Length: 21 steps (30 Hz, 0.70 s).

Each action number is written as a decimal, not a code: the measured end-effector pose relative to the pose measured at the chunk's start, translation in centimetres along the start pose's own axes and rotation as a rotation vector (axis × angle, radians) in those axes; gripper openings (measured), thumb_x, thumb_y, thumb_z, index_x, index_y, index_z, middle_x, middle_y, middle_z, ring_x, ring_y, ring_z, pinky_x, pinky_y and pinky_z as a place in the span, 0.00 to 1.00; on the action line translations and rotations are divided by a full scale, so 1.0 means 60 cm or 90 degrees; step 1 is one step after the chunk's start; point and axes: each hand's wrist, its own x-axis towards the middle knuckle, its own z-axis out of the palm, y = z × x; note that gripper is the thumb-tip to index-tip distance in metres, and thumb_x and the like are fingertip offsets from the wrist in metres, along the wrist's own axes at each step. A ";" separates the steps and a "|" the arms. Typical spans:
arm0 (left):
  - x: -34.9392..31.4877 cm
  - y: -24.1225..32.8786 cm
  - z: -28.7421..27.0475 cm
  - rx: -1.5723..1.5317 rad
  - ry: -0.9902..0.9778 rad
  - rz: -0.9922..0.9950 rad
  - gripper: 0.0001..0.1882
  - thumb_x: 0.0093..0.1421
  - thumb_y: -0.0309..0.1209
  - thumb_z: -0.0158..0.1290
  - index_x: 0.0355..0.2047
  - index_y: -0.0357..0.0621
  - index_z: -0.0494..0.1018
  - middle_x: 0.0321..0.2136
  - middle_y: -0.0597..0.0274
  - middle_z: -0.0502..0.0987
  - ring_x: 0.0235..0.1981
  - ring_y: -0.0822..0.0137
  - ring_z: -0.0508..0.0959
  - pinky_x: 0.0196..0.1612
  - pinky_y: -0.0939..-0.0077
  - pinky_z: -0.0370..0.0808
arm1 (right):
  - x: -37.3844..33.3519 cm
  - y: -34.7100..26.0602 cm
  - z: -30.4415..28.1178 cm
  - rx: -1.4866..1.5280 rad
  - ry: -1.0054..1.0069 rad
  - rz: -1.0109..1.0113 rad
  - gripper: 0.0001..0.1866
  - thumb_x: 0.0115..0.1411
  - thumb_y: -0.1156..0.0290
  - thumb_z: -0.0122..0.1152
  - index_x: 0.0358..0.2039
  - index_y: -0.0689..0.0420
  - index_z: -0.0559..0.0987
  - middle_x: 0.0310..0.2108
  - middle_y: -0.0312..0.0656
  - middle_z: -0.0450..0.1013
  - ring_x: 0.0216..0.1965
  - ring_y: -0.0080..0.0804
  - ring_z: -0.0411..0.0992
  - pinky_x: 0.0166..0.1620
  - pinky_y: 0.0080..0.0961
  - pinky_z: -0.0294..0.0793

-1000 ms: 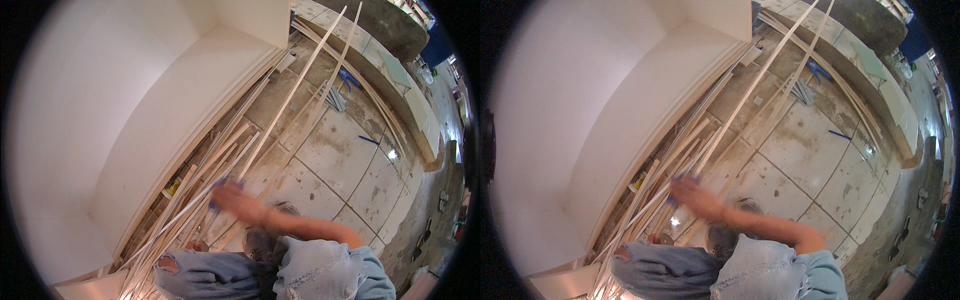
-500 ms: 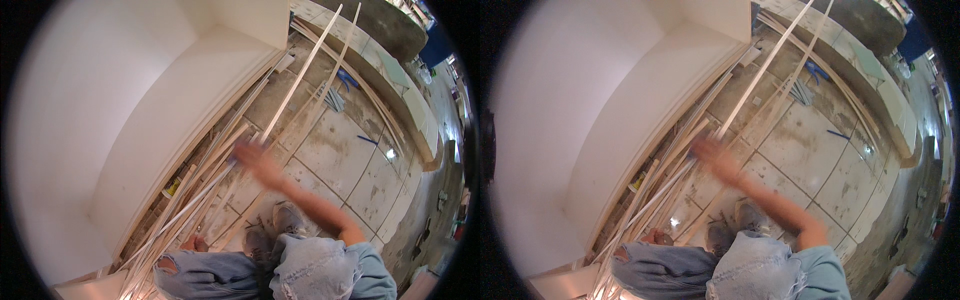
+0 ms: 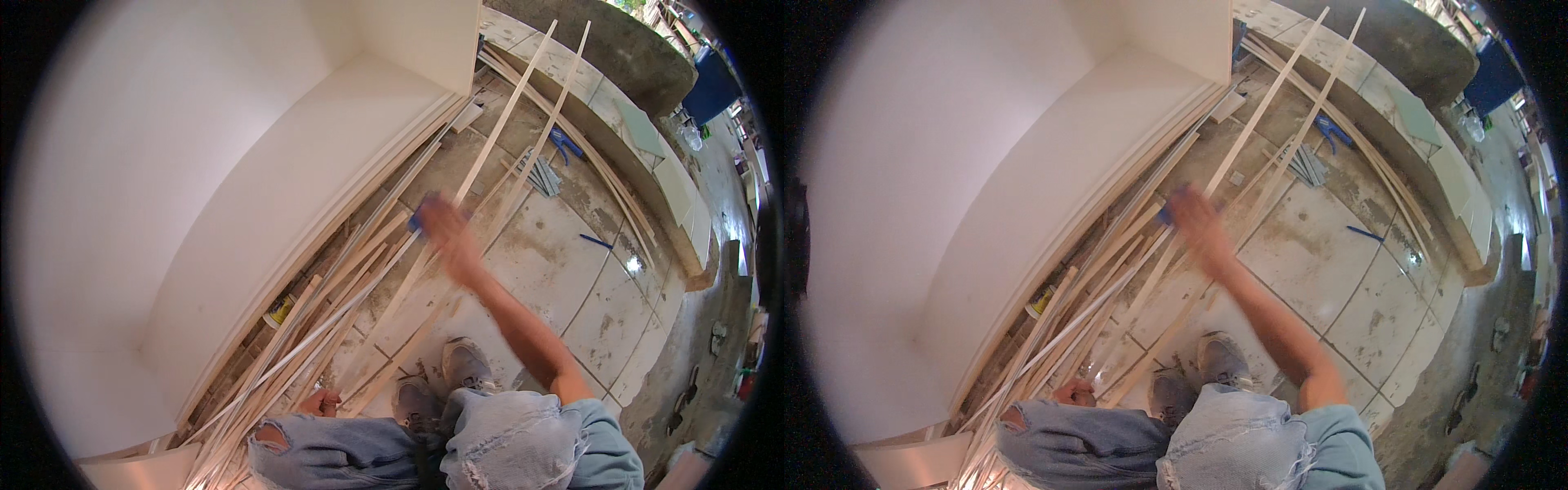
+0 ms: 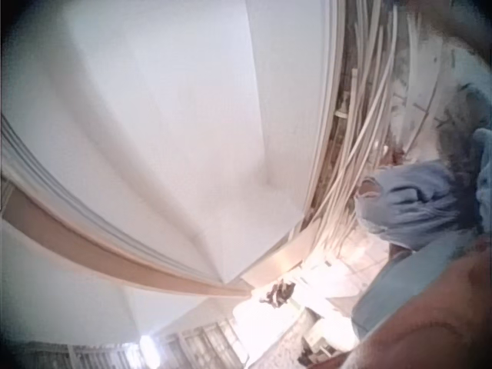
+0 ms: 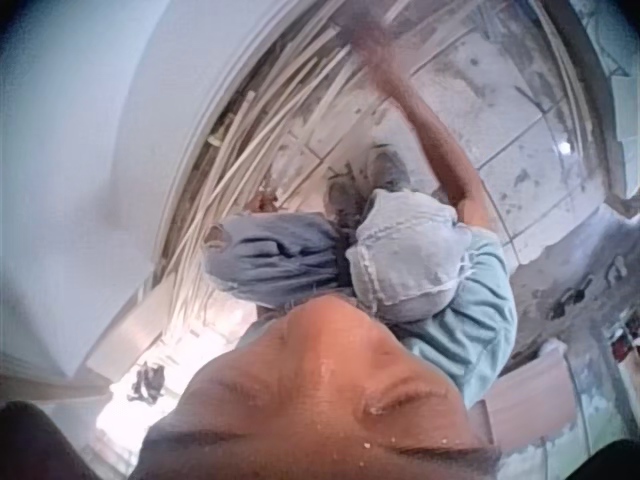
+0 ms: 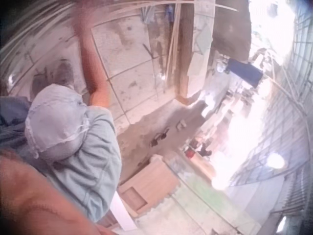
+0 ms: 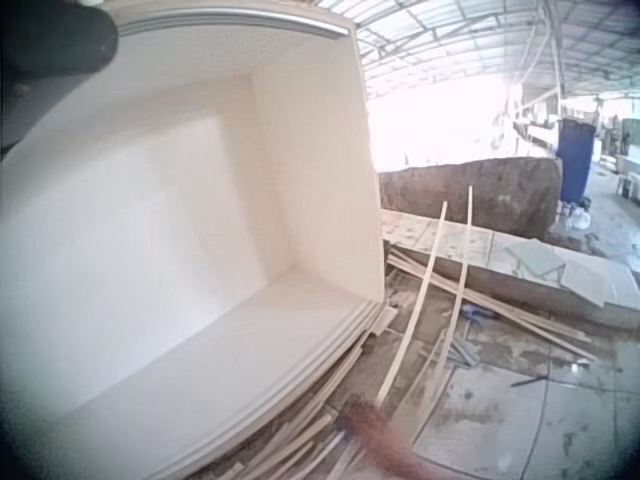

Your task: The person sands multiple long wooden strips using a sanding block by hand while kneeling on a tiled floor. They then measure one strip against a wooden cabinet, mark the wood with a pen, and cut the strip using a hand saw.

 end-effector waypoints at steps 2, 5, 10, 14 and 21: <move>-0.001 0.004 0.009 -0.043 -0.023 -0.038 0.26 0.69 0.51 0.49 0.26 0.41 0.76 0.16 0.65 0.72 0.18 0.76 0.67 0.22 0.75 0.64 | -0.099 -0.123 0.055 0.084 -0.145 -0.123 0.35 0.62 0.72 0.46 0.71 0.55 0.57 0.74 0.47 0.47 0.76 0.45 0.41 0.75 0.46 0.37; 0.001 0.019 -0.059 -0.117 -0.166 -0.153 0.29 0.70 0.55 0.47 0.25 0.42 0.75 0.16 0.67 0.69 0.17 0.77 0.63 0.21 0.75 0.61 | -0.121 -0.236 0.039 0.109 -0.158 -0.258 0.35 0.62 0.72 0.47 0.71 0.54 0.57 0.75 0.46 0.46 0.75 0.42 0.42 0.76 0.42 0.36; 0.021 0.003 -0.048 -0.179 -0.339 -0.219 0.31 0.70 0.58 0.43 0.24 0.42 0.73 0.17 0.66 0.70 0.17 0.76 0.63 0.21 0.74 0.60 | 0.000 0.113 -0.034 -0.092 -0.040 0.001 0.27 0.64 0.74 0.48 0.65 0.57 0.67 0.69 0.45 0.59 0.74 0.41 0.47 0.75 0.41 0.43; 0.032 -0.002 -0.048 -0.171 -0.314 -0.212 0.34 0.70 0.59 0.42 0.20 0.42 0.72 0.15 0.66 0.69 0.16 0.76 0.63 0.20 0.74 0.59 | 0.036 0.116 -0.059 -0.089 0.026 -0.002 0.28 0.62 0.75 0.48 0.64 0.57 0.69 0.68 0.43 0.61 0.74 0.43 0.48 0.74 0.45 0.47; 0.036 0.069 -0.082 -0.104 -0.265 -0.206 0.35 0.69 0.59 0.45 0.18 0.40 0.73 0.13 0.67 0.68 0.16 0.77 0.62 0.19 0.73 0.59 | -0.097 -0.149 0.019 0.145 -0.102 -0.174 0.28 0.64 0.72 0.46 0.66 0.49 0.68 0.69 0.41 0.60 0.73 0.40 0.51 0.74 0.43 0.47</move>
